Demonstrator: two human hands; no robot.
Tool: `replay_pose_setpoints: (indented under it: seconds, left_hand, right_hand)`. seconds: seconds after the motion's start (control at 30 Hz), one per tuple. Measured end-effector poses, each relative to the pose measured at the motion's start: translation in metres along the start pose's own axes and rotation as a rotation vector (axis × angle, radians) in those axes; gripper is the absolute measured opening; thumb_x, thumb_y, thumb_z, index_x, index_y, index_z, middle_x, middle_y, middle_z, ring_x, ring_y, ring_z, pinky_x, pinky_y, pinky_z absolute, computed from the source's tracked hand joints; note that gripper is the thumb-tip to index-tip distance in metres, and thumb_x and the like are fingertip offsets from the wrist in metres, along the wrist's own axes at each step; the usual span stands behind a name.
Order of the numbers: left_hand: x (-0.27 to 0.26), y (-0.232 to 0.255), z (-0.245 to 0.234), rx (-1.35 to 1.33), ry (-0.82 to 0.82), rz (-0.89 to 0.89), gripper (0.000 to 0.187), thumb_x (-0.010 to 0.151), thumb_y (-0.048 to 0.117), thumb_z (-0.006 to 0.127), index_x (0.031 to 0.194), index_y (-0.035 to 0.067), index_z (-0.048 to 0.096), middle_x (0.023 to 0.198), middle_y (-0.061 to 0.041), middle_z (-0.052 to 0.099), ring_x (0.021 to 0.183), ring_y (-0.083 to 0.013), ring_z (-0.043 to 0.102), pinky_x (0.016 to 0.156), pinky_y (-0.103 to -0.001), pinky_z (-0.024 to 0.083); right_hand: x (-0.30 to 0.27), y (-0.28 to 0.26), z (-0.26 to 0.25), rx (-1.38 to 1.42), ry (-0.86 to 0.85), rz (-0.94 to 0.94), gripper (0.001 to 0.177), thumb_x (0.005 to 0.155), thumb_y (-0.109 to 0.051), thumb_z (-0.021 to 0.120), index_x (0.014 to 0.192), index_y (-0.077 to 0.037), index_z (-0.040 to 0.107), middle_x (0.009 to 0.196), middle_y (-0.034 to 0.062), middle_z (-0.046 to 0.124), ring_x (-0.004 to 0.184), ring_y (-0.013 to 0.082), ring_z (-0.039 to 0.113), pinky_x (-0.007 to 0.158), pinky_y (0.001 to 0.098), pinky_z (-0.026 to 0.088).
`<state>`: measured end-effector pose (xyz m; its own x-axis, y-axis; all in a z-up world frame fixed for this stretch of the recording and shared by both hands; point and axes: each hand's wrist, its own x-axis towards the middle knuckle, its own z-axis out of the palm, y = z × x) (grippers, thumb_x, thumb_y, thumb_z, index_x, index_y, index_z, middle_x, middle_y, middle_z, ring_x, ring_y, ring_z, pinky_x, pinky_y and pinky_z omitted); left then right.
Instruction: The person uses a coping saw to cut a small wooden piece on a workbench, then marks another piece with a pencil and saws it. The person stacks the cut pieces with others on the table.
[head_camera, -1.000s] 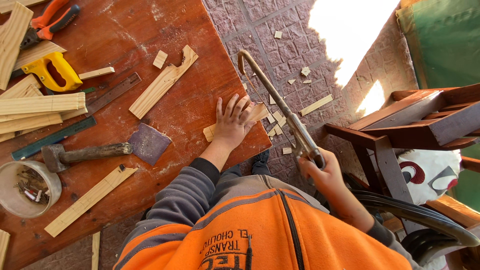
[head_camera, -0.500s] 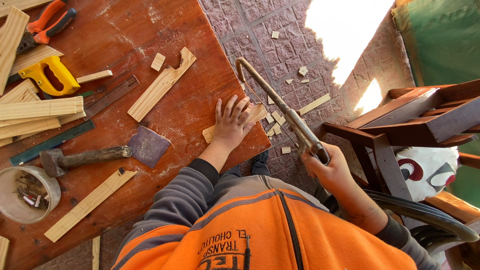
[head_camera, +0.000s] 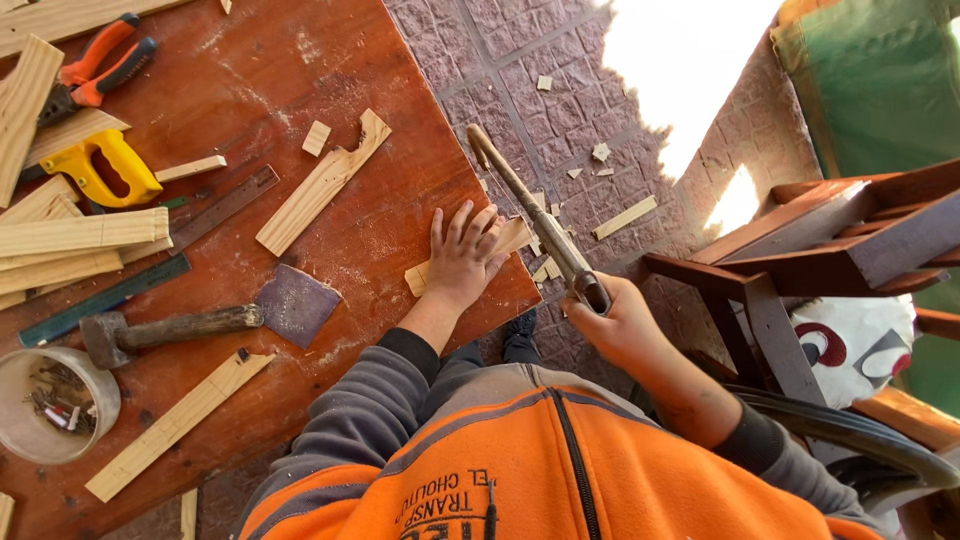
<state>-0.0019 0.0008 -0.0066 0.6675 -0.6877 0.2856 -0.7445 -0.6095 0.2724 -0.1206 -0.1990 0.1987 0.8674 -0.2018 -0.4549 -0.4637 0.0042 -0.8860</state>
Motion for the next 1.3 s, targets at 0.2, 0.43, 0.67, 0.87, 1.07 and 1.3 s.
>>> replay_pose_setpoints:
  seconds: [0.2,0.43,0.67,0.87,1.07,1.3]
  left_hand:
    - [0.003,-0.003,0.0,0.008,-0.01,0.006,0.058,0.093,0.054,0.064,0.141,0.024,0.053,0.152,-0.003,0.047,0.146,-0.035,0.039,0.117,-0.07,0.023]
    - [0.002,-0.006,0.013,0.012,-0.015,-0.019,0.054,0.095,0.057,0.057,0.138,0.024,0.055,0.154,-0.001,0.045,0.146,-0.0337,0.039,0.12,-0.068,0.023]
    - [0.004,0.001,-0.003,-0.002,0.022,-0.026,0.05,0.097,0.054,0.055,0.137,0.024,0.056,0.147,-0.004,0.051,0.143,-0.0333,0.043,0.119,-0.066,0.027]
    - [-0.001,0.001,-0.001,0.0,0.001,-0.029,0.053,0.098,0.053,0.054,0.145,0.029,0.052,0.148,-0.003,0.049,0.145,-0.032,0.041,0.12,-0.066,0.025]
    - [0.013,0.009,-0.01,-0.034,0.017,-0.053,0.058,0.077,0.043,0.07,0.13,0.023,0.059,0.143,-0.006,0.052,0.141,-0.031,0.045,0.118,-0.064,0.025]
    - [0.026,0.006,0.002,0.003,0.065,-0.022,0.056,0.072,0.046,0.067,0.119,0.017,0.06,0.136,-0.007,0.055,0.136,-0.0292,0.049,0.116,-0.062,0.028]
  right_hand:
    - [0.012,-0.016,-0.006,-0.007,0.059,-0.001,0.014,0.076,0.003,0.061,0.064,-0.003,0.064,0.041,0.0098,0.051,0.039,0.0171,0.052,0.047,0.0279,0.046]
    - [0.071,0.105,0.023,0.032,0.045,-0.008,0.016,0.074,-0.001,0.068,0.059,-0.005,0.063,0.041,0.0079,0.052,0.04,0.0141,0.051,0.046,0.0269,0.045]
    - [0.061,0.051,0.032,0.097,0.122,0.022,0.018,0.075,0.002,0.062,0.058,-0.002,0.06,0.039,0.0079,0.046,0.036,0.0145,0.046,0.042,0.0249,0.039]
    - [0.062,0.058,0.015,0.022,0.17,-0.001,0.02,0.079,0.002,0.062,0.06,-0.005,0.061,0.039,0.0065,0.045,0.038,0.0134,0.044,0.043,0.0249,0.038]
    - [0.049,0.043,-0.001,0.139,0.164,-0.121,0.021,0.077,0.006,0.059,0.057,-0.002,0.058,0.041,0.0096,0.046,0.04,0.0153,0.045,0.047,0.0259,0.041]
    - [0.038,0.043,0.006,0.229,0.108,-0.147,0.018,0.073,0.007,0.06,0.057,-0.001,0.058,0.043,0.0097,0.047,0.042,0.0161,0.046,0.048,0.0271,0.042]
